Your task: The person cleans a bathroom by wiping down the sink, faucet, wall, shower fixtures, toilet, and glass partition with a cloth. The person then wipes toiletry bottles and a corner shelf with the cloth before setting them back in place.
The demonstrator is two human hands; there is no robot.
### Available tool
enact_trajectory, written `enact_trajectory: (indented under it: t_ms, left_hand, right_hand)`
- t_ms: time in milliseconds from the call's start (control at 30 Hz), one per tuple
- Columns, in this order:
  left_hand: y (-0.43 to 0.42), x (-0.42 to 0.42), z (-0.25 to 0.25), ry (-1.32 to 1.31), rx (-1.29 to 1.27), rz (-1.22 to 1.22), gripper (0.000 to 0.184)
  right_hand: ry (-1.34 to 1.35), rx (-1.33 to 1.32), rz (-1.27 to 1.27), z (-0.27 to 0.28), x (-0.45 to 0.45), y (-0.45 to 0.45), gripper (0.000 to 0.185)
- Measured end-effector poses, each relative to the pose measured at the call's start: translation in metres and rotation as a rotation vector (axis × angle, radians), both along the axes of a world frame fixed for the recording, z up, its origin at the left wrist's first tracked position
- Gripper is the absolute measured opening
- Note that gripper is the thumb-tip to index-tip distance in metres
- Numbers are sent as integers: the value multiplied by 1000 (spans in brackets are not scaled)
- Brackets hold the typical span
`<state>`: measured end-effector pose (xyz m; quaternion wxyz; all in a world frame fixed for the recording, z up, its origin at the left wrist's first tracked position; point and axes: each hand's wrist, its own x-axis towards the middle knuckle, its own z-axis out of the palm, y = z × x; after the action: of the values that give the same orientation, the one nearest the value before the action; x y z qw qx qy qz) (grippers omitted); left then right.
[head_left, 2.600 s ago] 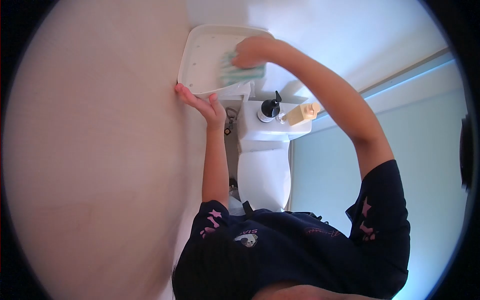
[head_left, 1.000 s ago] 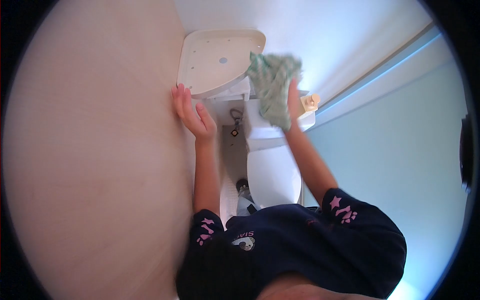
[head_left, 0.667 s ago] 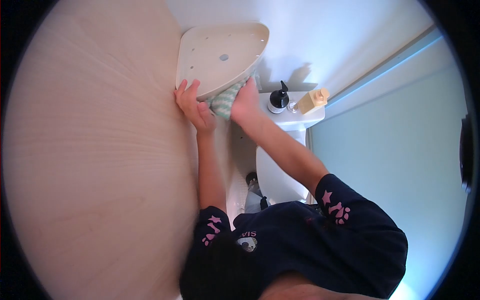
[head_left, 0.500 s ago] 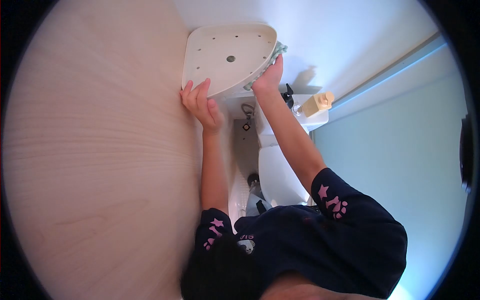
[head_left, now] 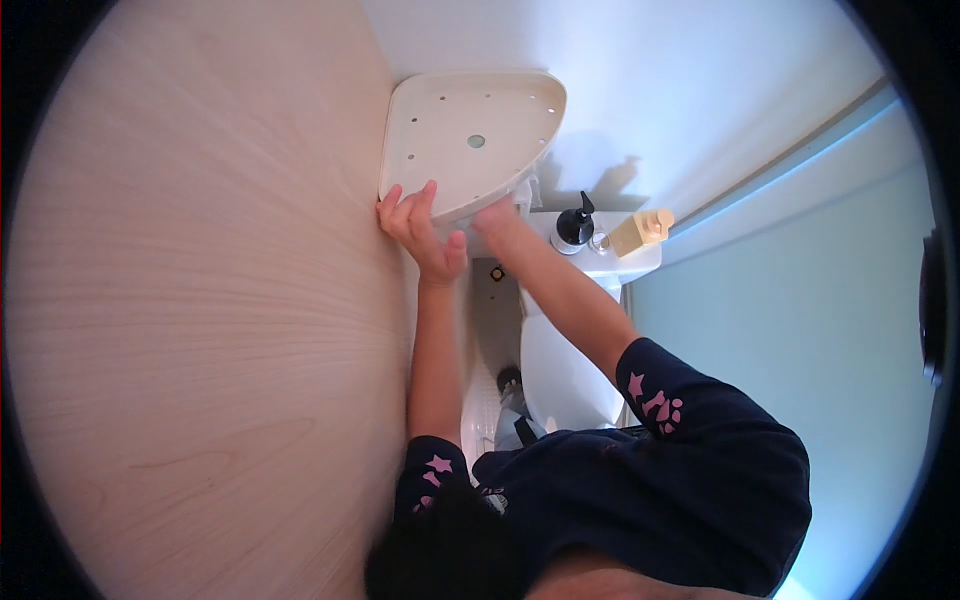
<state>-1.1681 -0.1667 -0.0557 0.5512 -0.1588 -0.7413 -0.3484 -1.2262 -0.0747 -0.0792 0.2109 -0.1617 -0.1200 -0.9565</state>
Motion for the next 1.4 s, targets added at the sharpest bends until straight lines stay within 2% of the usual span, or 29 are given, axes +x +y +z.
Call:
enact_trajectory:
  t_ms: [67, 100, 167, 300, 367, 400, 467, 533, 600, 667, 767, 833, 867, 900, 1000, 1033, 1067, 1133, 1167, 1233, 1267, 1333, 1400]
  left_hand:
    - [0, 3, -1, -22, -9, -8, 58]
    - [-2, 3, 0, -34, -18, -7, 58]
    - [-4, 1, -1, -27, -26, -8, 58]
    - [-2, 1, -1, -21, -50, 30, 59]
    - [0, 0, -1, -18, -34, 37, 58]
    - [0, 1, 0, -11, -32, 44, 58]
    - [0, 1, 0, -26, -24, 30, 56]
    - [0, 4, 1, -36, -26, 23, 55]
    - [-1, 5, 3, -50, -21, -5, 52]
    - [0, 2, 1, -35, -10, 7, 51]
    - [3, 1, -2, -27, 2, 21, 52]
    - [-1, 1, 1, -38, 0, 30, 53]
    - [-5, 6, 4, -62, 48, -79, 54]
    - [-8, 9, 7, -87, 94, -190, 56]
    - [-9, 19, 17, -210, 185, -286, 58]
    - [-6, 21, 17, -207, 188, -293, 58]
    - [-4, 21, 17, -197, 151, -250, 55]
    - [-3, 17, 18, -178, 117, -204, 53]
    - [-4, 16, 16, -162, 60, -159, 50]
    - [-7, 14, 11, -147, 4, -108, 46]
    - [-7, 12, 9, -121, -23, -84, 43]
    - [-8, 9, 6, -84, -48, -51, 40]
    - [-6, 8, 5, -90, -49, -35, 41]
  right_hand:
    - [103, -230, 154, -12, 8, -18, 42]
    - [102, -230, 153, -7, 15, -12, 42]
    - [-453, 487, 36, 55, 52, 13, 43]
    - [-404, 452, -141, 84, 101, 39, 44]
    - [-463, 715, -366, 89, 108, 19, 47]
    - [-468, 717, -371, 82, 105, 3, 47]
    - [-347, 1160, -924, 61, 78, -19, 50]
    - [-423, 999, -954, 78, 45, 1, 54]
    - [-187, 1082, -834, 71, 1, 46, 56]
    - [-200, 1102, -866, 80, -13, 51, 55]
    - [-288, 1174, -1018, 60, 0, 35, 55]
    - [-379, 1266, -1080, 65, 54, -11, 57]
    - [-388, 1261, -1075, 69, 68, -14, 57]
    - [-431, 1069, -835, 74, 80, -17, 53]
    - [-475, 468, -156, 88, 96, -19, 52]
    - [-500, 376, -41, 79, 88, -11, 53]
    - [-495, 378, -51, 67, 76, -8, 53]
    - [-240, 76, 94, 40, 48, -2, 54]
    - [-238, 79, 95, 27, 32, 0, 54]
    - [90, 1065, -621, 9, 7, 1, 55]
    - [93, 1063, -616, 21, 10, 2, 55]
    - [-376, 377, -353, 45, 15, 15, 54]
    - [-333, 339, -313, 45, 44, 17, 54]
